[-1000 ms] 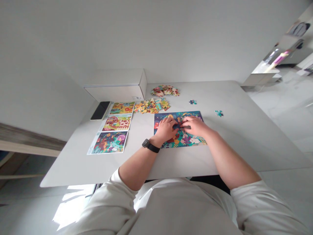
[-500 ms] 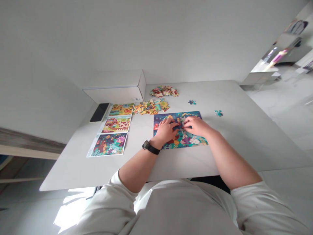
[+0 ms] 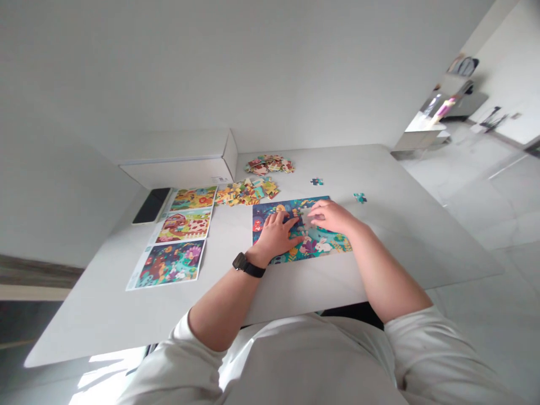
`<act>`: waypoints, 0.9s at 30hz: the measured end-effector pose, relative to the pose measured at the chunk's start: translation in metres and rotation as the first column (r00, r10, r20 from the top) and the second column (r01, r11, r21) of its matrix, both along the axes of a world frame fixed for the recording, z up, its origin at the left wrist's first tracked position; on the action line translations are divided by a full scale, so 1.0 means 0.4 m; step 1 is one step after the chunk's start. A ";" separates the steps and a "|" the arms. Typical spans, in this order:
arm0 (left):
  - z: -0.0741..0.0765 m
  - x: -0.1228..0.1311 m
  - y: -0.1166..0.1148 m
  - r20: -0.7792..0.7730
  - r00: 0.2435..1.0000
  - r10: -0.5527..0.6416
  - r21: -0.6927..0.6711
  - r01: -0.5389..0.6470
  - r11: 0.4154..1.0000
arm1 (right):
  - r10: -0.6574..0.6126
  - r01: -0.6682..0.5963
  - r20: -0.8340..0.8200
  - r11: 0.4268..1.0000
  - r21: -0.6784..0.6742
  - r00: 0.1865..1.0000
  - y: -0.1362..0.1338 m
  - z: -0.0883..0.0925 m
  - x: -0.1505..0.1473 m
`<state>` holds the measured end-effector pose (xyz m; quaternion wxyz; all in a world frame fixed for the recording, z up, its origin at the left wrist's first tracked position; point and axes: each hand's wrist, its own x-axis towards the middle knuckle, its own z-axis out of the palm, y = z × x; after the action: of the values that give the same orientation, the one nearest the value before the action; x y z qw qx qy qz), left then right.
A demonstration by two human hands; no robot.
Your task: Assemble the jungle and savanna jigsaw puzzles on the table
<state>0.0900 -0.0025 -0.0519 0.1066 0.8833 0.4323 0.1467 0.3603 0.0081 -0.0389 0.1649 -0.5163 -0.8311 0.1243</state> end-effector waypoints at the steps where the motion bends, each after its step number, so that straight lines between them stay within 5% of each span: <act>1: 0.000 0.000 0.001 0.001 1.000 0.002 -0.001 -0.002 1.000 | -0.063 0.062 0.018 0.998 0.019 0.998 0.004 -0.001 0.018; 5: -0.001 0.001 0.001 0.002 1.000 0.003 0.006 -0.003 1.000 | -0.226 0.228 0.147 0.974 0.004 0.963 0.013 -0.003 0.075; 13: 0.004 -0.011 0.003 -0.041 0.999 0.024 0.009 -0.023 1.000 | -0.220 0.223 0.183 0.975 0.003 0.958 0.010 -0.011 0.068; 19: 0.011 -0.038 0.013 -0.069 0.997 0.035 -0.017 -0.036 0.999 | -0.158 0.158 0.025 0.987 0.014 0.987 0.023 -0.015 0.082; 21: 0.008 -0.040 0.017 -0.052 0.998 0.031 -0.005 -0.032 0.999 | -0.223 0.227 -0.071 0.972 0.058 0.972 0.033 -0.009 0.124; 27: 0.001 -0.036 0.027 -0.006 0.999 0.051 0.046 -0.050 0.998 | -0.708 0.717 -0.132 0.695 0.045 0.694 0.040 0.004 0.278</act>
<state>0.0757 0.0081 -0.0515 0.0809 0.8748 0.4514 0.1561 0.4714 0.0243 -0.0373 0.2673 -0.7825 -0.5611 0.0386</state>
